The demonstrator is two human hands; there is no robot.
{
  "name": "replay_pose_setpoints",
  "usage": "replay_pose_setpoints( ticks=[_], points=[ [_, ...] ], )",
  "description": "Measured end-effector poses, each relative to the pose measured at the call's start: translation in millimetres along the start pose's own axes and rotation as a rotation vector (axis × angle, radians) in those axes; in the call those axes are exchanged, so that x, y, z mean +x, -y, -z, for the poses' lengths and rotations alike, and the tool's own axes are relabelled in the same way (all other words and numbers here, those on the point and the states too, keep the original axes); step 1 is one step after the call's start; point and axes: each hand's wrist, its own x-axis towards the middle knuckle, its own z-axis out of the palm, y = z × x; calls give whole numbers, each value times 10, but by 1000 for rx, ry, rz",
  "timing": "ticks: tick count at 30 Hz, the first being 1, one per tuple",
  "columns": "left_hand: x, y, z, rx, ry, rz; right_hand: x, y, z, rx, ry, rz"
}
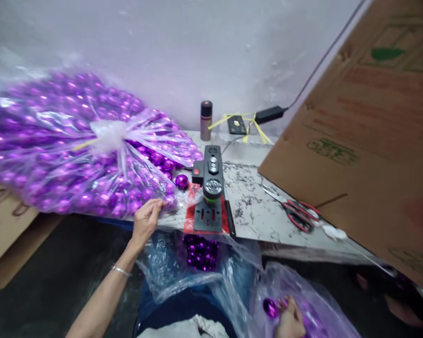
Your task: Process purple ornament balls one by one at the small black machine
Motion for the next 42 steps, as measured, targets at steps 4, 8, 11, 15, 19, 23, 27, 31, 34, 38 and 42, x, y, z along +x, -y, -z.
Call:
replay_pose_setpoints(
  ticks=[4,8,11,15,19,23,27,31,34,38,42],
  points=[
    [563,42,-202,-48,-16,-18,26,788,-444,-8,-23,93],
    [1039,83,-553,332,231,51,-195,1428,-856,56,111,266],
    [1206,68,-760,698,472,157,-402,1584,-1019,71,201,359],
    [1223,62,-833,748,581,166,-632,1518,-1050,52,315,442],
    [1097,61,-679,375,444,151,-764,1481,-1033,40,430,570],
    [707,-7,-502,-385,163,374,-806,1579,-1080,6,548,816],
    [140,-105,-562,-914,171,672,-846,1731,-1157,-64,514,946],
    [-210,-107,-863,-1008,146,857,-880,1863,-1207,-107,497,1079],
    [-299,-45,-1076,-886,107,786,-893,1900,-1207,-116,480,1125],
    [-369,48,-1201,-566,174,482,-916,1842,-1158,-103,486,1100],
    [-415,112,-1209,-211,203,244,-921,1747,-1087,-95,496,1065]
  ],
)
